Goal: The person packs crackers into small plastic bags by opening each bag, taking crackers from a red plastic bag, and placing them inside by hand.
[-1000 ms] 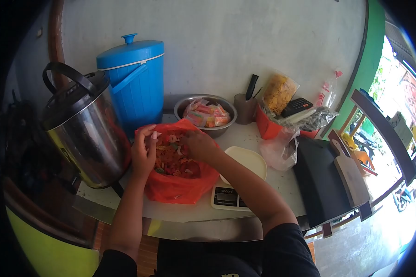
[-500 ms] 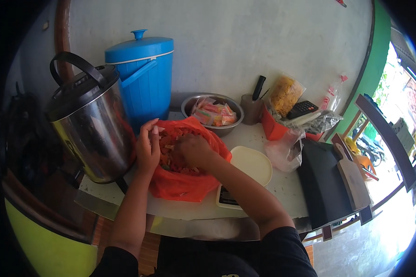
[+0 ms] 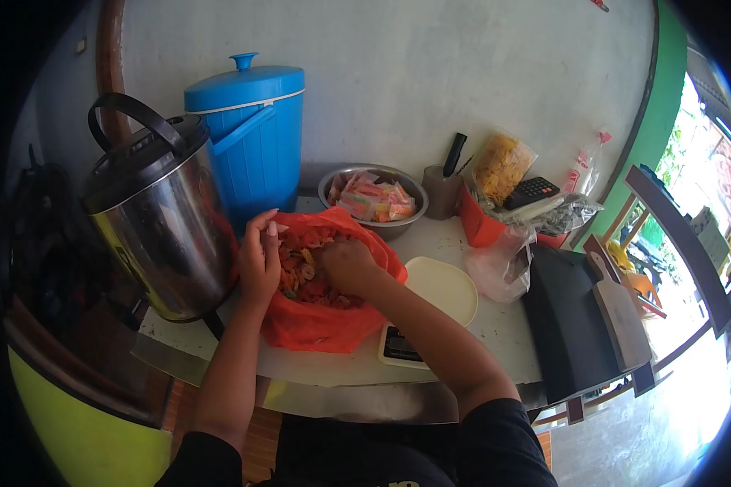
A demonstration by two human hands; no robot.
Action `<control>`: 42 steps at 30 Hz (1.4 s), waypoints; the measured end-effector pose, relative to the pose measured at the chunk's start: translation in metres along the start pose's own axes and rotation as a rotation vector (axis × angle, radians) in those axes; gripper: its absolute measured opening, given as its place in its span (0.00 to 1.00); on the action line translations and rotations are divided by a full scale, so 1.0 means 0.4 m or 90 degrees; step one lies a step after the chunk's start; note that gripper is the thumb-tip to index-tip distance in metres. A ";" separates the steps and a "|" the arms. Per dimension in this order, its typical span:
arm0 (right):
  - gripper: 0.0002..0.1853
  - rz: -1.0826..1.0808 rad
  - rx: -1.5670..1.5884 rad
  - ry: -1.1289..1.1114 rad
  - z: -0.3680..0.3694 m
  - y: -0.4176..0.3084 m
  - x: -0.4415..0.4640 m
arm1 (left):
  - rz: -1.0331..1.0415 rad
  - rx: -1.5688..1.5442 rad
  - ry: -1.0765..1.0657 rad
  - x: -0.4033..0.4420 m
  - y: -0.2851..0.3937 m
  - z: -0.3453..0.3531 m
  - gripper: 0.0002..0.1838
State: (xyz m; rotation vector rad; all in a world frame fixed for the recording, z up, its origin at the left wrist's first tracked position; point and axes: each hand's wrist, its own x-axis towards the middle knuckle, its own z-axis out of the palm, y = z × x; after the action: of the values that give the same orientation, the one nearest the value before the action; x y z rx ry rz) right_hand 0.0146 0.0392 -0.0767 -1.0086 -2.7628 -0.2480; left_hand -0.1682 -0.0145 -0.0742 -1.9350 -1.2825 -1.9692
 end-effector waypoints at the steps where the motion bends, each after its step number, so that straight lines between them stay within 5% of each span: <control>1: 0.15 0.011 0.049 0.005 0.000 0.004 -0.007 | 0.001 -0.003 0.004 -0.001 -0.002 0.001 0.13; 9: 0.15 0.093 0.506 -0.022 -0.165 0.153 -0.135 | -0.010 -0.009 0.006 0.000 -0.008 0.004 0.13; 12: 0.14 0.131 0.325 -0.177 -0.242 0.229 -0.203 | -0.022 -0.007 -0.006 0.001 0.003 0.000 0.13; 15: 0.13 0.183 0.202 -0.174 -0.248 0.253 -0.232 | -0.023 0.005 -0.016 0.001 0.004 -0.003 0.13; 21: 0.14 0.033 0.320 -0.041 -0.176 0.118 -0.157 | -0.031 -0.016 -0.015 -0.002 -0.003 0.000 0.13; 28: 0.14 -0.060 0.073 0.138 0.007 0.050 -0.041 | -0.005 -0.005 -0.010 -0.008 -0.008 0.010 0.13; 33: 0.18 -0.035 -0.037 0.106 0.018 0.022 -0.022 | -0.010 -0.007 -0.007 -0.009 -0.005 0.009 0.13; 36: 0.13 0.004 0.029 -0.007 0.000 0.029 -0.023 | 0.022 -0.001 0.012 -0.007 -0.019 0.014 0.13; 42: 0.13 0.036 0.224 0.065 -0.031 0.036 -0.063 | -0.009 -0.020 -0.001 -0.004 -0.003 0.007 0.13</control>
State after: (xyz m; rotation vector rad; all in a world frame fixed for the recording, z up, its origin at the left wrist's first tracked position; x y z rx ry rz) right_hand 0.0443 0.0316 -0.0694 -0.9490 -2.5572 0.1840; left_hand -0.1664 -0.0130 -0.0767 -1.9467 -1.2767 -2.0078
